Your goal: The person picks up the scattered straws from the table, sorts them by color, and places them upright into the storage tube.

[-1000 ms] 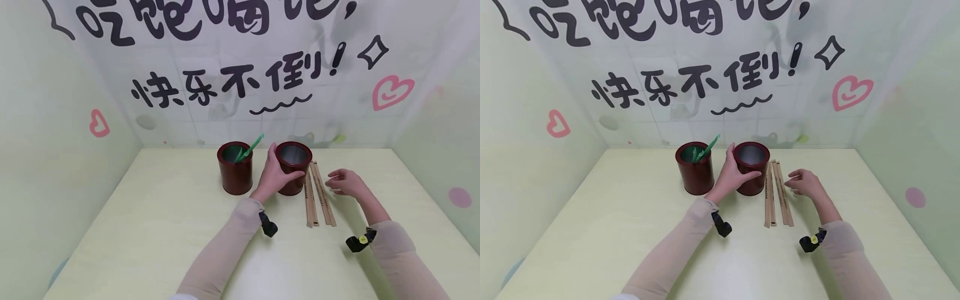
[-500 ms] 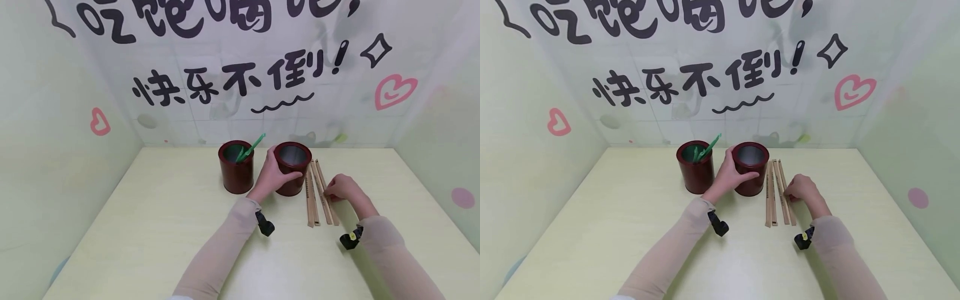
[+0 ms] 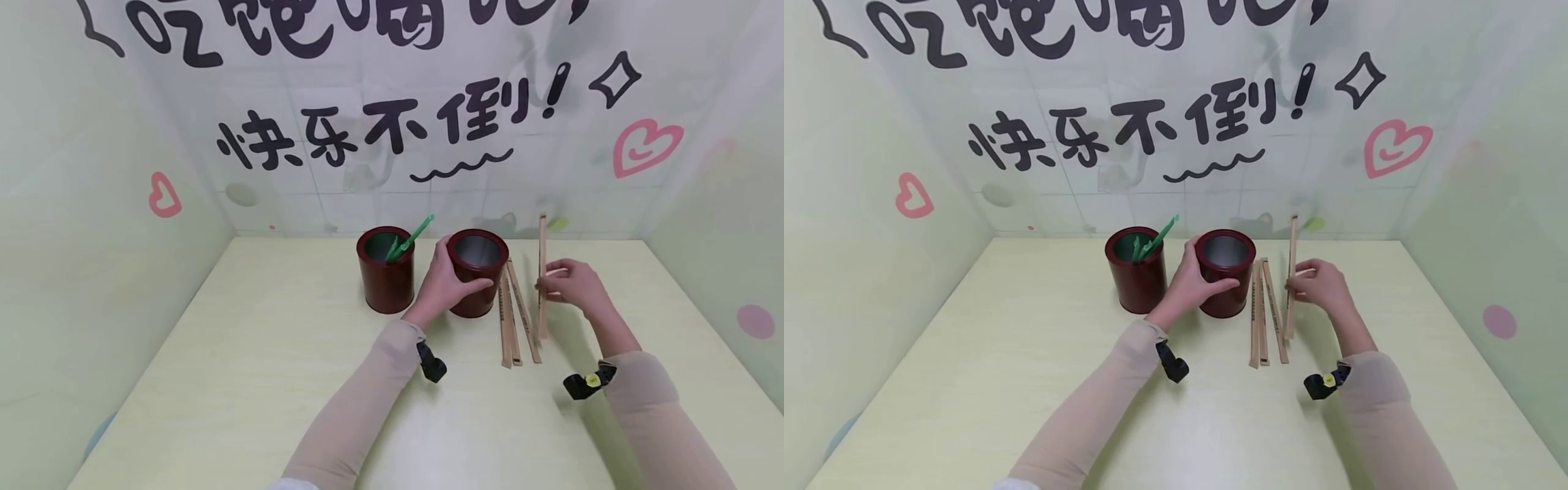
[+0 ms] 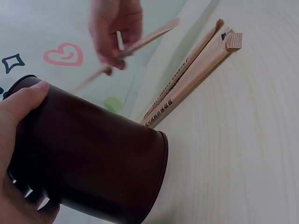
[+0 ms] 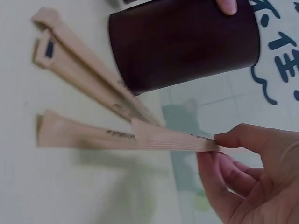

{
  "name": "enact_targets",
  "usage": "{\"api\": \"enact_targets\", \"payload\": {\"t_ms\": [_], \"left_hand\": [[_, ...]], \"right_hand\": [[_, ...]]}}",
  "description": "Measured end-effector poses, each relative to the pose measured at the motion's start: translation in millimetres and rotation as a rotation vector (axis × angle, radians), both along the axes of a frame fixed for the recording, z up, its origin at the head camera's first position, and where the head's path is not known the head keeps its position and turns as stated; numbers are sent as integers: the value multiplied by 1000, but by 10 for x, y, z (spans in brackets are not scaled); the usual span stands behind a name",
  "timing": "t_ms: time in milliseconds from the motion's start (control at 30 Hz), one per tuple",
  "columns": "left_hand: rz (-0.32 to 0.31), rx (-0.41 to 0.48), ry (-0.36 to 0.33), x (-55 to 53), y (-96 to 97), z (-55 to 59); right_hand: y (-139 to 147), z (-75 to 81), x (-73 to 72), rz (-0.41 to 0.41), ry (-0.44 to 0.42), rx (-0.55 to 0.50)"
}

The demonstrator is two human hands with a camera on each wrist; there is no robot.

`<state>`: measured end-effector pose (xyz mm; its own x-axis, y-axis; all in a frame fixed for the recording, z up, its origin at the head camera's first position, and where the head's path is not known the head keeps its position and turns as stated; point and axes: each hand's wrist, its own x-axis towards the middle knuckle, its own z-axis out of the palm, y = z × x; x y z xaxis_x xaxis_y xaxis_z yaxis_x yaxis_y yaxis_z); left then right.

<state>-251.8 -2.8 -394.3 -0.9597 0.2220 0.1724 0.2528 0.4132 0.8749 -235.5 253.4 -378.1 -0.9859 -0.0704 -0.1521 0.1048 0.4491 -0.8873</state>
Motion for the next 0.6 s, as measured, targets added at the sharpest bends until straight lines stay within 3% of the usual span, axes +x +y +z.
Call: {"api": "enact_targets", "payload": {"t_ms": [167,367,600], "left_hand": [[-7,5,-1,2,-7,0],[1,-7,-4,3,-16,-2],[-7,2,-3,12,-10,3]], "right_hand": [[-45,181,29,-105,209,-141],[-211,379,4,-218,377,-479],[-339,637,-21,-255,503,-616]]}}
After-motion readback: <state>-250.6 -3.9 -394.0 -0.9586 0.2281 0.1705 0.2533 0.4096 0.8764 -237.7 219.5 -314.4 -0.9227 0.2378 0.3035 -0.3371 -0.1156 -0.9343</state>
